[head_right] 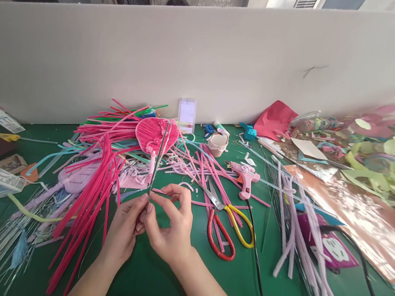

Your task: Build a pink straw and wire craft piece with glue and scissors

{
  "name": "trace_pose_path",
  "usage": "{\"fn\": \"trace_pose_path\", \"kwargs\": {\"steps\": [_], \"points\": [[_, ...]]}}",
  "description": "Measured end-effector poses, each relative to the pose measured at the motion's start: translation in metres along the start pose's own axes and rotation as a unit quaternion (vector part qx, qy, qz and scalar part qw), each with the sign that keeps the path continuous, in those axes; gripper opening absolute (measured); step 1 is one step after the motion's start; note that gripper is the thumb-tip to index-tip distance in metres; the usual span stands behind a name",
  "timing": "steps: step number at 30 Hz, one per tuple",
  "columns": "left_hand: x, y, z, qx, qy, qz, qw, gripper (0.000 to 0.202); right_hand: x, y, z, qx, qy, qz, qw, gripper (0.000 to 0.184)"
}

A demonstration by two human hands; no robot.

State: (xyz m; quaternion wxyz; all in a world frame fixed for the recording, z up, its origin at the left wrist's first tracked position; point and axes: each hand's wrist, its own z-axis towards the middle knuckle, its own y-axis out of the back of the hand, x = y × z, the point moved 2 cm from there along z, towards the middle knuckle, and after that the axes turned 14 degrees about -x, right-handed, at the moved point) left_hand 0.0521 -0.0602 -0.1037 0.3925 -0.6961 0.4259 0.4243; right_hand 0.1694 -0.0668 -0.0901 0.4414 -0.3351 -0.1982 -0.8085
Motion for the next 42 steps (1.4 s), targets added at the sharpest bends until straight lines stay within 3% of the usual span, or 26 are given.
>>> {"fn": "trace_pose_path", "kwargs": {"steps": [6,10,14,20,28,42], "points": [[-0.001,-0.001,0.0,0.011,0.006,0.009,1.0,0.052,-0.001,-0.002,0.0,0.01,-0.01,-0.002,1.0,0.021],[0.001,0.0,0.001,-0.002,-0.033,0.012,0.999,0.044,-0.007,-0.008,-0.001,0.029,-0.138,0.022,0.99,0.016],[0.003,-0.001,-0.001,-0.012,-0.074,0.033,0.997,0.038,-0.014,-0.013,-0.002,0.039,-0.295,0.091,0.95,0.017],[0.002,-0.009,-0.009,0.021,-0.1,0.081,0.991,0.036,-0.017,-0.014,0.0,0.004,-0.468,0.2,0.861,0.029],[0.007,-0.01,-0.009,0.015,-0.099,0.074,0.992,0.033,-0.02,-0.014,-0.002,0.018,-0.53,0.276,0.802,0.027],[0.003,-0.013,-0.012,0.017,-0.099,0.054,0.994,0.032,-0.017,-0.014,-0.002,0.007,-0.521,0.303,0.798,0.025]]}}
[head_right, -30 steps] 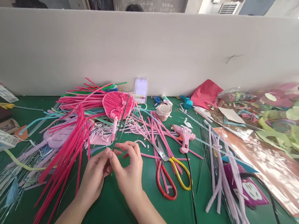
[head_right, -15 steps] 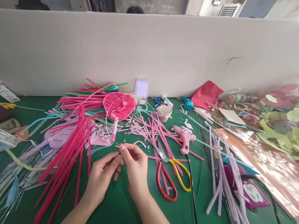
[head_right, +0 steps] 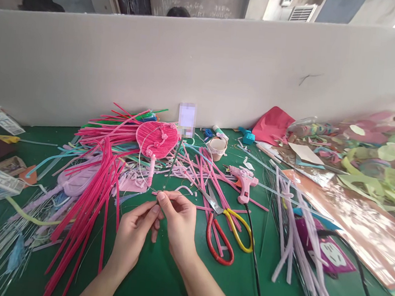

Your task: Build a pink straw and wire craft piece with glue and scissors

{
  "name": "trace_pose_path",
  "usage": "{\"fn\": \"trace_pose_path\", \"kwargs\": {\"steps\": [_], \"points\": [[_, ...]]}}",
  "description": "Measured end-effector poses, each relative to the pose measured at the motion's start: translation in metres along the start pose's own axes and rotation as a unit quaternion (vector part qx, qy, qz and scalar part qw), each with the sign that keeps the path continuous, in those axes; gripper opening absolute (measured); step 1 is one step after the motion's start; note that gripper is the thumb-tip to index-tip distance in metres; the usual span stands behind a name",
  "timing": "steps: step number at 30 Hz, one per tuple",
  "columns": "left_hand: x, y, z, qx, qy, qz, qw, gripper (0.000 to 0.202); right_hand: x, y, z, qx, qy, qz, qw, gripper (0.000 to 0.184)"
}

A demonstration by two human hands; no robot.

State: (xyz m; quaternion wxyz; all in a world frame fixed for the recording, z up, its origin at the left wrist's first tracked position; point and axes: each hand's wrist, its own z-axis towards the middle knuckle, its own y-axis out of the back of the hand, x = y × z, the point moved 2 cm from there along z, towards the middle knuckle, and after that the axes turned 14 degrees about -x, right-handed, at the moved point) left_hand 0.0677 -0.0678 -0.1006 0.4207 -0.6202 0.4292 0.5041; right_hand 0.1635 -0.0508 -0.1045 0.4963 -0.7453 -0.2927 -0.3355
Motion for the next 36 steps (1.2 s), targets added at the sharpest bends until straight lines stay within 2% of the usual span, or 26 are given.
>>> {"fn": "trace_pose_path", "kwargs": {"steps": [10,15,26,36], "points": [[0.0012,0.0026,-0.0005,0.006,-0.014,-0.004,1.0,0.031,-0.0005,-0.002,0.0013,-0.012,-0.015,-0.004,1.0,0.03],[0.0016,0.003,-0.0006,0.009,-0.012,-0.003,1.0,0.031,-0.0027,0.0002,0.003,0.005,-0.027,0.012,1.0,0.027],[0.0002,0.0015,-0.0017,0.005,-0.011,-0.02,1.0,0.028,0.0018,-0.0003,0.0024,0.014,-0.009,0.023,1.0,0.024],[0.0046,0.0045,0.0023,-0.013,0.001,-0.052,0.999,0.025,0.0012,0.0001,0.0058,0.02,-0.007,-0.02,1.0,0.029]]}}
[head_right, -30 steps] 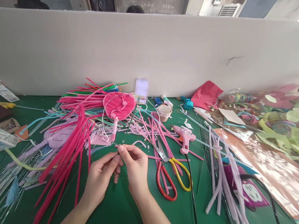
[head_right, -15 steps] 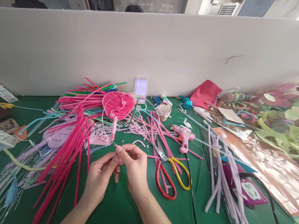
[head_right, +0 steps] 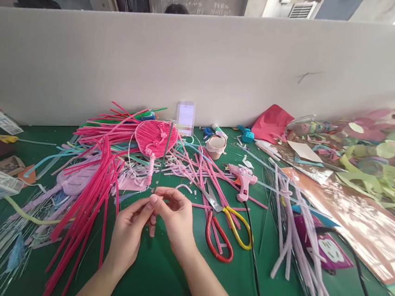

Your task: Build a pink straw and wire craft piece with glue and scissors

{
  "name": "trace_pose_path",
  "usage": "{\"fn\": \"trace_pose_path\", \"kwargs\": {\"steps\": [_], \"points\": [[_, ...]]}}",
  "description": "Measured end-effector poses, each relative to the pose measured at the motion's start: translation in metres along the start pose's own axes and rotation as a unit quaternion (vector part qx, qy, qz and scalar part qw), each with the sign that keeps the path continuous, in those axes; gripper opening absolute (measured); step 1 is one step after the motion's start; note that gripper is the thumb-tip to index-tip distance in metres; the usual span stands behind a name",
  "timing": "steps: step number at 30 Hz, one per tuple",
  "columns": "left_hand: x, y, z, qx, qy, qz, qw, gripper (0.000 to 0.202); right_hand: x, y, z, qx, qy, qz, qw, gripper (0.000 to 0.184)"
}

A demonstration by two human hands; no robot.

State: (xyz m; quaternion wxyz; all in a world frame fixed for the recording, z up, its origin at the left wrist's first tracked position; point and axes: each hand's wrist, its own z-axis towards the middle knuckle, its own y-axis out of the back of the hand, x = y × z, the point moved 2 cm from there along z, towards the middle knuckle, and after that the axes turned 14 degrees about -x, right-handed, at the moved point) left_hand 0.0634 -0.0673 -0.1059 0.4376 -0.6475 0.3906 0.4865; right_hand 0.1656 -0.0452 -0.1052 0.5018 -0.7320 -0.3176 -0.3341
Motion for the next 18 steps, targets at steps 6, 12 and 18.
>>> {"fn": "trace_pose_path", "kwargs": {"steps": [6,12,18], "points": [[0.0021,-0.0006,0.0009,0.002,0.011,0.01,1.0,0.025,0.003,0.0023,0.002,-0.026,0.043,-0.015,0.999,0.023],[-0.0014,-0.0031,-0.0014,0.001,0.005,0.04,0.999,0.03,-0.0001,0.0007,-0.001,-0.023,0.019,-0.003,1.0,0.027],[-0.0039,-0.0015,-0.0007,-0.011,-0.019,0.078,0.997,0.032,0.0009,0.0033,0.0005,-0.036,0.047,-0.009,0.998,0.024]]}}
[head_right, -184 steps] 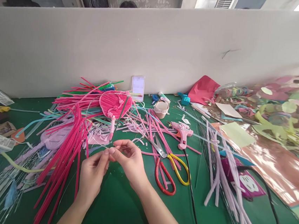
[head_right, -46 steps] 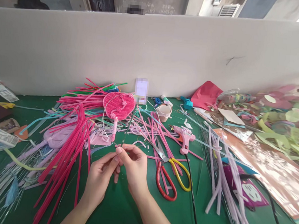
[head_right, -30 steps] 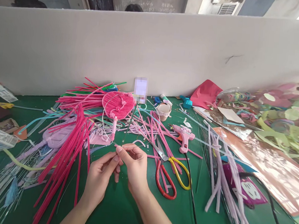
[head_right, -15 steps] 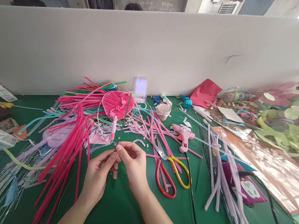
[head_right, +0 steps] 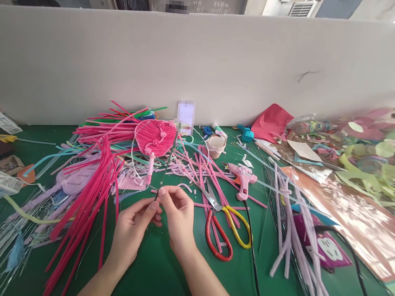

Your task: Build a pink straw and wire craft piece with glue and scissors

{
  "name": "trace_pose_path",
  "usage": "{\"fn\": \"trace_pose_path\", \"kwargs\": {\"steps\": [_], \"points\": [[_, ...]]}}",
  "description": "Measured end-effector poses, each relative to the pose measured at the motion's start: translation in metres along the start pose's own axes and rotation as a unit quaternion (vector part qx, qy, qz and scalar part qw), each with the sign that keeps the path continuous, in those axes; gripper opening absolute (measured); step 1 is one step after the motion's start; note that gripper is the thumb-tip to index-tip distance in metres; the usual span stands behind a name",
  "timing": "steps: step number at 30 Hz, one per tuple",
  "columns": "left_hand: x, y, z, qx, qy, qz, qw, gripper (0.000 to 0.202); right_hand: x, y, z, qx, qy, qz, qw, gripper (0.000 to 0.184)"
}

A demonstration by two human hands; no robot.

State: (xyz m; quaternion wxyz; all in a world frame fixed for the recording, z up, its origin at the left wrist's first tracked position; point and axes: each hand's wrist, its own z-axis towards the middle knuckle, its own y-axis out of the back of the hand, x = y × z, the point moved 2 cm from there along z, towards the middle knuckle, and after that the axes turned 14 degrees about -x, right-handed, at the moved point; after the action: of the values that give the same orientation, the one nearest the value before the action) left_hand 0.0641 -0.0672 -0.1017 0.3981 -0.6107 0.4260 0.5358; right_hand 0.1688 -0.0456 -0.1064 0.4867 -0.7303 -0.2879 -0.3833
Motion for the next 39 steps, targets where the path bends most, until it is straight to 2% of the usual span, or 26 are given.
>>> {"fn": "trace_pose_path", "kwargs": {"steps": [3,6,9,15,19,23,25,28,31,35,37,39], "points": [[-0.002,0.006,0.005,-0.071,-0.082,0.015,0.994,0.034,0.004,0.003,0.004,-0.028,0.047,-0.022,0.998,0.021],[-0.001,0.012,0.011,-0.129,-0.123,0.001,0.984,0.045,0.005,0.004,0.005,-0.024,0.041,-0.034,0.998,0.02],[0.0,0.013,0.014,-0.11,-0.105,0.001,0.988,0.048,0.004,0.003,0.003,-0.013,0.029,-0.035,0.999,0.021],[-0.005,0.009,0.013,-0.057,-0.114,0.056,0.99,0.023,0.001,-0.001,0.0,0.012,0.004,-0.053,0.998,0.022],[-0.009,0.011,0.01,-0.07,-0.125,0.065,0.988,0.02,0.001,-0.002,0.0,0.009,0.017,-0.075,0.997,0.023],[-0.007,0.014,0.009,-0.069,-0.106,0.054,0.99,0.023,0.001,0.0,0.0,-0.001,0.019,-0.074,0.997,0.025],[-0.007,0.016,0.01,-0.079,-0.102,0.017,0.991,0.023,0.001,0.001,0.001,-0.005,0.02,-0.067,0.998,0.025],[-0.01,0.023,0.015,-0.128,-0.111,-0.096,0.981,0.025,0.003,0.003,0.003,-0.013,0.022,-0.056,0.998,0.024],[-0.017,0.034,0.02,-0.167,-0.114,-0.147,0.968,0.037,0.004,0.004,0.004,-0.019,0.013,-0.053,0.998,0.024],[-0.024,0.061,0.029,-0.192,-0.101,-0.025,0.976,0.048,0.005,0.004,0.003,-0.013,0.005,-0.047,0.999,0.025],[-0.027,0.088,0.035,-0.284,-0.12,0.016,0.951,0.044,0.006,0.004,0.003,-0.014,0.002,-0.038,0.999,0.026],[-0.031,0.119,0.043,-0.35,-0.16,0.038,0.922,0.041,0.006,0.004,0.003,-0.013,-0.003,-0.026,1.0,0.026]]}}
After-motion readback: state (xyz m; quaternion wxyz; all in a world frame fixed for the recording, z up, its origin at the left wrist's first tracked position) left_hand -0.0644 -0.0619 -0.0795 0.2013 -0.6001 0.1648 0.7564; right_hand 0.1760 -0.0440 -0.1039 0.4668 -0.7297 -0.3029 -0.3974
